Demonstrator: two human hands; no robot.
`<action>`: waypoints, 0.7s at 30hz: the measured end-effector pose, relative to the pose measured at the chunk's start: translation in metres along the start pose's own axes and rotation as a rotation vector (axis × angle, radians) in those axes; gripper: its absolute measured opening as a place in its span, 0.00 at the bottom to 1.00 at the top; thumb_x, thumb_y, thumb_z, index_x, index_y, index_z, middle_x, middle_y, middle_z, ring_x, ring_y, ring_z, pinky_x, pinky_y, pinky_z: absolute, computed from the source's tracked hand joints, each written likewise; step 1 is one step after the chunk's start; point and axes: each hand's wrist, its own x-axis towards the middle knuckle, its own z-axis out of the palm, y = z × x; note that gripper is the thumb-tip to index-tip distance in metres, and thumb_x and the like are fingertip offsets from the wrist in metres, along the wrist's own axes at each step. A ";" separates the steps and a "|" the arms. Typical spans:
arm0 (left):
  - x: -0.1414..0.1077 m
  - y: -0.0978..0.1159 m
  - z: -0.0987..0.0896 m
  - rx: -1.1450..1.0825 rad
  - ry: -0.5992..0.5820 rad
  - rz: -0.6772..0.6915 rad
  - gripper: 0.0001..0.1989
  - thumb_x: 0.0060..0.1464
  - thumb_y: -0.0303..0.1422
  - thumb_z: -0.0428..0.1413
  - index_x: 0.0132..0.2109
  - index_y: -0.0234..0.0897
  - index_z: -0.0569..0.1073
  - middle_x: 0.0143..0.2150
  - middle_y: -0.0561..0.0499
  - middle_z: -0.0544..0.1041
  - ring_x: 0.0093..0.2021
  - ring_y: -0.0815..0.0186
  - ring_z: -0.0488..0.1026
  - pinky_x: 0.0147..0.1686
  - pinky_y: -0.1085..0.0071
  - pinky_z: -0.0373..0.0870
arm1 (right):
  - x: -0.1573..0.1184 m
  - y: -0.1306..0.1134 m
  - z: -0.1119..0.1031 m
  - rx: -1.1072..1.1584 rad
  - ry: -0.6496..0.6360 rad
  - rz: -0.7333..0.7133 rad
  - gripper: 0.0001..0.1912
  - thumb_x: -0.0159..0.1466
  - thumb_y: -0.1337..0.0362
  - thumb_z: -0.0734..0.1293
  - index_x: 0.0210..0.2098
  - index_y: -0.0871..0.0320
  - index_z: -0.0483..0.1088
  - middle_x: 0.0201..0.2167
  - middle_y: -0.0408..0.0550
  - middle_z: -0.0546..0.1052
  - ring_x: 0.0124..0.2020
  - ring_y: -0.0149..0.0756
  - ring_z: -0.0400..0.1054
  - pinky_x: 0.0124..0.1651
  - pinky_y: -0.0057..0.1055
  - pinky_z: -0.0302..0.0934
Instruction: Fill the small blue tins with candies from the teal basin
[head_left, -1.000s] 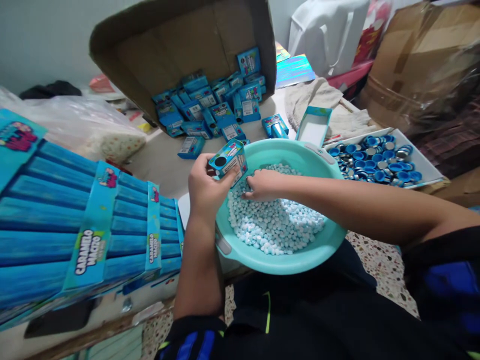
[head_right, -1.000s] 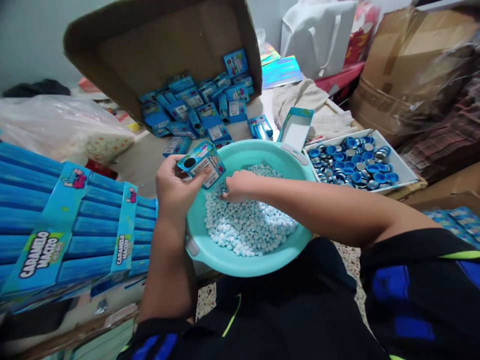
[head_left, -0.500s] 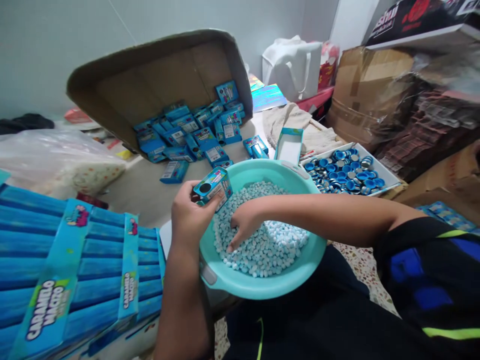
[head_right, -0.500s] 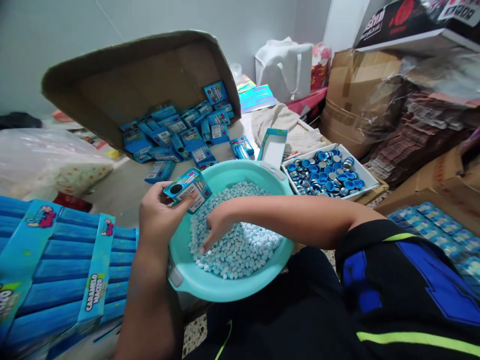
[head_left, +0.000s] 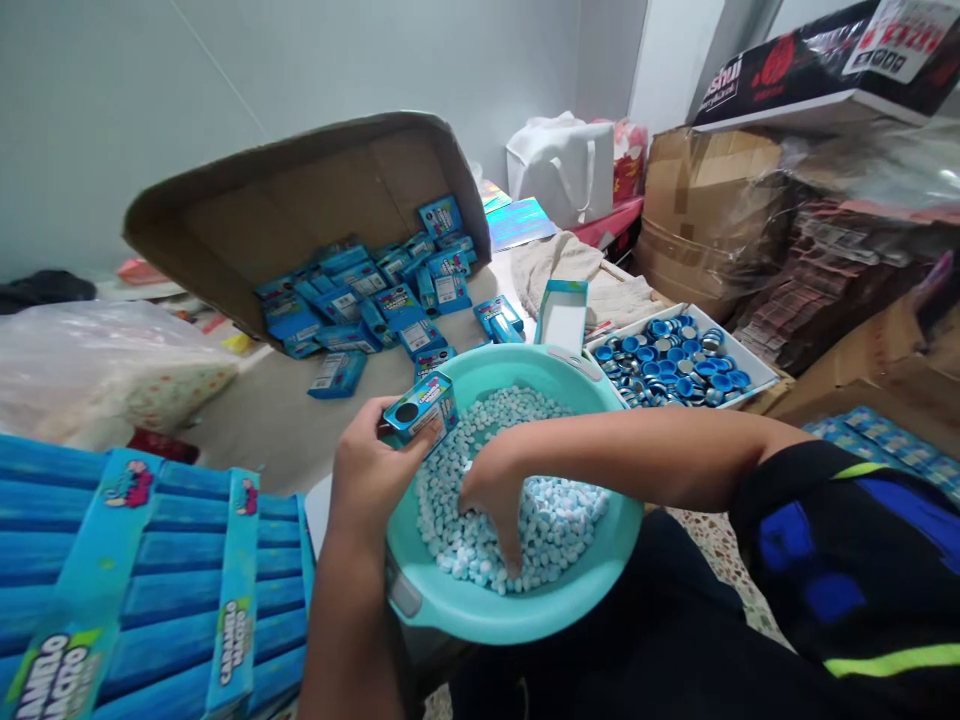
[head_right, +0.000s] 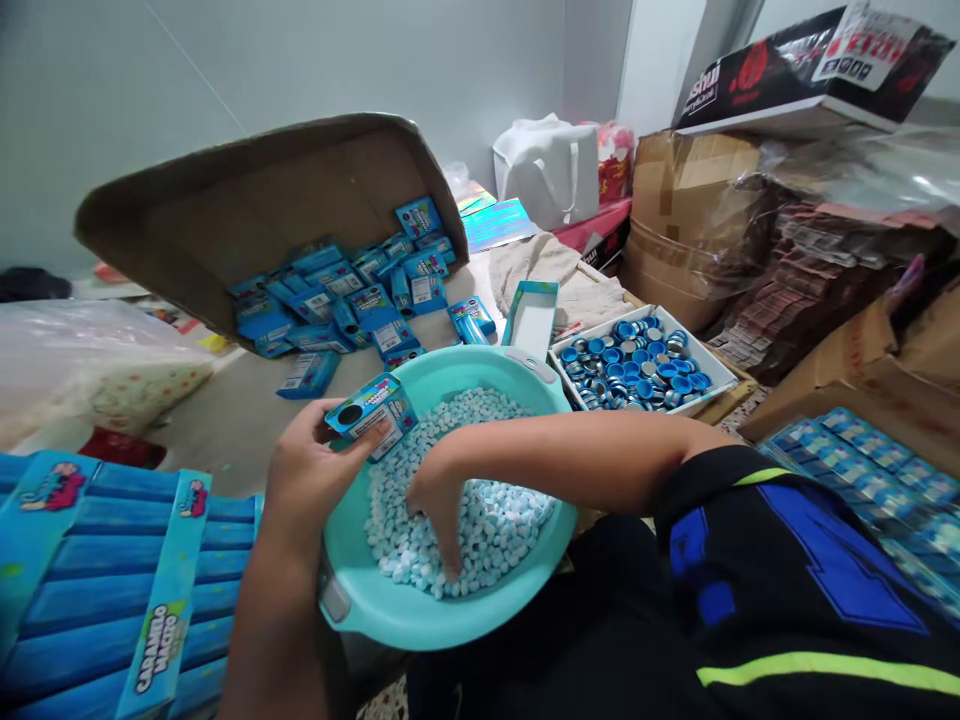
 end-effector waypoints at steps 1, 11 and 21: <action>0.000 0.000 0.000 0.003 -0.001 0.005 0.23 0.46 0.46 0.67 0.46 0.40 0.75 0.39 0.52 0.81 0.38 0.62 0.78 0.38 0.70 0.72 | 0.001 0.001 0.000 -0.020 -0.055 -0.021 0.63 0.41 0.36 0.79 0.68 0.64 0.64 0.64 0.58 0.71 0.61 0.57 0.68 0.63 0.41 0.63; -0.001 0.006 -0.003 0.049 -0.039 0.019 0.22 0.47 0.47 0.66 0.46 0.41 0.76 0.40 0.53 0.80 0.39 0.61 0.77 0.38 0.70 0.71 | 0.009 0.003 0.003 -0.064 -0.087 -0.064 0.64 0.43 0.39 0.79 0.69 0.68 0.60 0.66 0.60 0.69 0.63 0.57 0.67 0.64 0.40 0.64; 0.001 0.002 -0.004 0.073 -0.098 0.045 0.23 0.49 0.51 0.65 0.47 0.42 0.76 0.41 0.52 0.81 0.40 0.59 0.78 0.38 0.69 0.71 | 0.016 0.012 0.003 -0.047 0.033 -0.120 0.57 0.36 0.36 0.79 0.60 0.57 0.71 0.57 0.52 0.77 0.54 0.53 0.74 0.49 0.35 0.71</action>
